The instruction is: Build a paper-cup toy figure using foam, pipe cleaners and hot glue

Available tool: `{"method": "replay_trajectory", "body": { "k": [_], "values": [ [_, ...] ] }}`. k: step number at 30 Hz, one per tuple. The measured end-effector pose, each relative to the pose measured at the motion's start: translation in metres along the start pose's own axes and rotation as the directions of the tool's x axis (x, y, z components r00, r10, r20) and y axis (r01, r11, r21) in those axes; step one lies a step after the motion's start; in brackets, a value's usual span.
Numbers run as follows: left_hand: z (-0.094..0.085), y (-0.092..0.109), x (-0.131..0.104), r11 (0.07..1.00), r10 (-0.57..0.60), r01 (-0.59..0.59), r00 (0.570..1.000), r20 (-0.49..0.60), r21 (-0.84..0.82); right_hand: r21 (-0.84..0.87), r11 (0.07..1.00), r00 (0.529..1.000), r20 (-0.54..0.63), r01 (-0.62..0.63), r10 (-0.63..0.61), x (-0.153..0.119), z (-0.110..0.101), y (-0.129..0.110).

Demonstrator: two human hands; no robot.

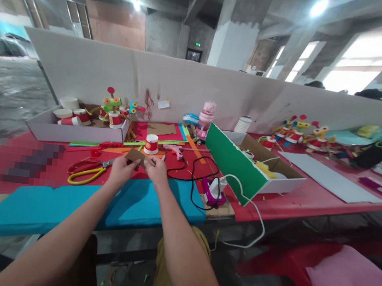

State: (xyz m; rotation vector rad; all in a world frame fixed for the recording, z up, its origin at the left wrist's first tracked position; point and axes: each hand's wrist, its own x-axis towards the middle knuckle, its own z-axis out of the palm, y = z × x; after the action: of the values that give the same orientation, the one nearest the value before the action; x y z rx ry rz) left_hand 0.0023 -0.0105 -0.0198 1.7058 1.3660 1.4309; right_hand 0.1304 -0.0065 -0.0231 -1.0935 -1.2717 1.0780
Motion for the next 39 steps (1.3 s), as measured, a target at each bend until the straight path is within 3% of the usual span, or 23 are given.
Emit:
{"method": "replay_trajectory", "body": {
  "k": [3, 6, 10, 17, 21, 24, 27, 30, 32, 34, 36, 39],
  "values": [
    [-0.003, -0.005, 0.005, 0.946, -0.123, 0.134, 0.991, 0.057, -0.295, 0.107, 0.994, 0.999, 0.053, -0.005, 0.0, 0.001, 0.0, -0.003],
    [-0.005, 0.002, 0.004, 0.893, -0.158, 0.178, 0.984, 0.082, -0.414, 0.0, 0.997, 0.997, -0.024, 0.08, -0.08, 0.0, -0.001, -0.001],
    [-0.008, 0.008, 0.002, 0.871, -0.193, 0.203, 0.979, 0.068, -0.448, -0.13, 0.982, 0.985, -0.091, 0.135, -0.147, 0.002, -0.003, 0.004],
    [-0.01, 0.006, 0.003, 0.896, -0.163, 0.188, 0.982, 0.094, -0.402, 0.045, 0.997, 0.997, 0.052, 0.059, -0.062, 0.005, -0.004, 0.005],
    [-0.009, 0.006, 0.004, 0.895, -0.151, 0.187, 0.981, 0.12, -0.404, -0.029, 0.998, 0.998, -0.01, 0.059, -0.06, 0.005, -0.005, 0.005],
    [-0.009, 0.007, 0.001, 0.942, -0.119, 0.149, 0.986, 0.116, -0.301, -0.144, 0.986, 0.993, -0.074, 0.078, -0.089, 0.006, -0.004, 0.007],
    [-0.005, 0.013, -0.009, 0.999, 0.048, -0.049, 0.998, 0.037, 0.016, -0.257, 0.963, 0.987, -0.116, 0.078, -0.111, 0.004, -0.001, 0.008],
    [0.002, 0.02, -0.019, 0.923, 0.244, -0.238, 0.97, 0.016, 0.302, -0.328, 0.943, 0.978, -0.175, 0.055, -0.117, 0.001, 0.0, 0.009],
    [0.005, 0.021, -0.02, 0.926, 0.237, -0.228, 0.972, 0.01, 0.301, -0.318, 0.947, 0.976, -0.189, 0.043, -0.108, 0.0, -0.001, 0.006],
    [0.002, 0.017, -0.013, 0.986, 0.11, -0.108, 0.994, -0.007, 0.124, -0.231, 0.972, 0.99, -0.119, 0.046, -0.075, -0.001, -0.006, 0.0],
    [-0.006, 0.011, -0.004, 0.989, -0.041, 0.043, 0.999, 0.022, -0.142, -0.09, 0.996, 0.997, 0.074, 0.029, -0.023, -0.003, -0.013, -0.01],
    [-0.02, 0.005, 0.006, 0.908, -0.119, 0.17, 0.981, 0.152, -0.383, 0.09, 0.986, 0.923, 0.374, -0.138, 0.095, -0.008, -0.024, -0.027]
  ]
}}
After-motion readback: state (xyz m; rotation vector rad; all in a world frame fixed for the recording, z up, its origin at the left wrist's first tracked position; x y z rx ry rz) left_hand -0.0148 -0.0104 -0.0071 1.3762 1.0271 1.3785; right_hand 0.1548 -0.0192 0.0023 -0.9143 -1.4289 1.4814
